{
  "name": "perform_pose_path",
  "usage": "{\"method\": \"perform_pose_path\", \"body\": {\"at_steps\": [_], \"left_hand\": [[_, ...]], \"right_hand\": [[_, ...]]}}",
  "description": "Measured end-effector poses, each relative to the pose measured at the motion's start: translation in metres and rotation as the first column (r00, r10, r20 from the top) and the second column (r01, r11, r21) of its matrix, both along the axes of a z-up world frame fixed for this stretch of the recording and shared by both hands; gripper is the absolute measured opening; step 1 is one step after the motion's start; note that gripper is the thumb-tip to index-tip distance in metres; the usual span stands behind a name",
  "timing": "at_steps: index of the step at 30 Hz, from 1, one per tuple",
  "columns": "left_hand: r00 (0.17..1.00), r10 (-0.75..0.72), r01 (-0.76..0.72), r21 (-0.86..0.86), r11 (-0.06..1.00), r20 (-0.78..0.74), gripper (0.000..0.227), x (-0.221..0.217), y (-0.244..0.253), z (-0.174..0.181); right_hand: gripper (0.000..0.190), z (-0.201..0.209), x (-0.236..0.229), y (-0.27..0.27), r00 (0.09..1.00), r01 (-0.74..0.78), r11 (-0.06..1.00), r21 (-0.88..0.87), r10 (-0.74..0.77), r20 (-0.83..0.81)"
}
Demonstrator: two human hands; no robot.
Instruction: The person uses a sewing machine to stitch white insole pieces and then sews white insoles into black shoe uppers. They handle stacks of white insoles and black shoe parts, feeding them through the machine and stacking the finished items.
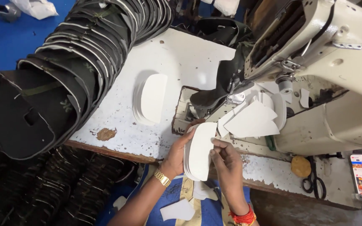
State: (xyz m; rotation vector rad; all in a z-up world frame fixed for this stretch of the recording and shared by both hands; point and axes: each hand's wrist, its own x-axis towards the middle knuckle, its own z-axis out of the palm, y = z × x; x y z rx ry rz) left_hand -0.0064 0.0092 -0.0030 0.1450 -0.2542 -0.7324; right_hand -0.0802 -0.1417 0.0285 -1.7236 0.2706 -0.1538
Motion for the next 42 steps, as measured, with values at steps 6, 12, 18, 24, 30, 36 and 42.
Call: {"method": "perform_pose_path", "body": {"at_steps": [6, 12, 18, 24, 30, 36, 42], "left_hand": [[0.991, 0.107, -0.101, 0.076, 0.992, -0.076, 0.045, -0.001, -0.006, -0.011], [0.993, 0.103, -0.093, 0.162, 0.982, -0.054, 0.045, -0.001, 0.0, 0.005], [0.996, 0.074, -0.075, -0.009, 0.997, -0.046, 0.044, 0.0, -0.003, -0.001], [0.975, 0.178, -0.144, 0.224, 0.964, -0.137, 0.046, 0.004, -0.005, -0.003], [0.983, 0.128, -0.108, 0.147, 0.983, -0.135, 0.047, 0.004, -0.002, 0.001], [0.982, 0.13, -0.111, 0.142, 0.984, -0.134, 0.047, 0.004, -0.003, 0.001], [0.984, 0.085, -0.061, 0.148, 0.987, -0.159, 0.047, 0.005, -0.004, 0.003]], "right_hand": [[0.055, 0.011, -0.016, -0.014, 1.0, 0.021, 0.999, 0.033, -0.021, 0.02], [0.019, 0.033, -0.01, 0.001, 0.876, 0.071, 0.975, -0.211, 0.041, 0.481], [0.029, 0.021, -0.01, 0.011, 0.924, 0.036, 0.815, -0.579, 0.194, 0.331], [0.033, 0.033, 0.009, -0.054, 0.938, -0.048, 0.615, -0.787, 0.298, 0.175], [0.087, 0.069, 0.09, -0.124, 0.893, -0.372, 0.132, -0.919, 0.319, -0.316], [0.091, 0.085, 0.099, -0.115, 0.806, -0.495, -0.314, -0.811, 0.183, -0.563], [0.091, 0.063, 0.093, -0.139, 0.851, -0.374, -0.286, -0.882, 0.273, -0.449]]}}
